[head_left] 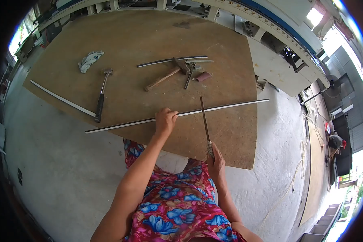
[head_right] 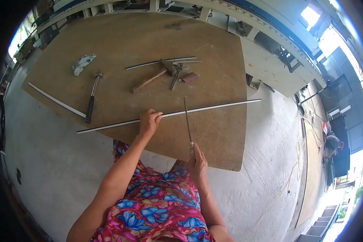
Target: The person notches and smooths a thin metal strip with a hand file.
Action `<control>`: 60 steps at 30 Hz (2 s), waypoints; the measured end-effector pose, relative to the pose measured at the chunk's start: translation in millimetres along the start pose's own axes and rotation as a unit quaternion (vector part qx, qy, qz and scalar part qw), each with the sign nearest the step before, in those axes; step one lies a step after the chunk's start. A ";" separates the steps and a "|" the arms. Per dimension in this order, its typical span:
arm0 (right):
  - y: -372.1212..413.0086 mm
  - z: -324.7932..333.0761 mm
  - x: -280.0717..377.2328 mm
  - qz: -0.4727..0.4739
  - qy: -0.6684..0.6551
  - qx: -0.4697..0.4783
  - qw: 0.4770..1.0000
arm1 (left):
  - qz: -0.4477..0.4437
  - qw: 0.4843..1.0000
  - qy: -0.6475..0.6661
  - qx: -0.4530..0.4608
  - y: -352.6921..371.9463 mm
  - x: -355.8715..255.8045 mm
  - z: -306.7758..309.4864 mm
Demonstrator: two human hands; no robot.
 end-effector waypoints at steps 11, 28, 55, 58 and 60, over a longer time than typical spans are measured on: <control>-10.1 -22.4 -15.7 0.000 -0.008 0.041 0.999 | 0.030 0.998 -0.053 -0.001 23.6 54.0 64.7; -9.8 -36.7 -20.8 -0.085 -0.037 0.084 0.992 | -0.052 0.998 -0.037 0.023 -11.7 -45.5 -4.2; -55.9 -66.8 -7.4 -0.034 0.021 0.047 0.998 | -0.001 1.000 0.014 -0.006 -13.4 -38.3 -23.2; -10.5 -44.7 -11.2 -0.038 0.017 0.060 0.997 | -0.001 1.000 0.010 -0.010 -12.8 -37.5 -25.0; 7.6 -36.8 -12.2 -0.023 0.038 0.062 0.997 | 0.003 1.000 -0.006 0.004 -14.4 -36.5 -26.5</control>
Point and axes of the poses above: each hand's wrist, its own y-axis away from the middle knuckle, its own z-axis out of the back of the hand, x = y × z, the point moved 8 cm from there along -y, towards the middle knuckle, and after that the axes turned 9 degrees about -y, right-handed, at the moved point
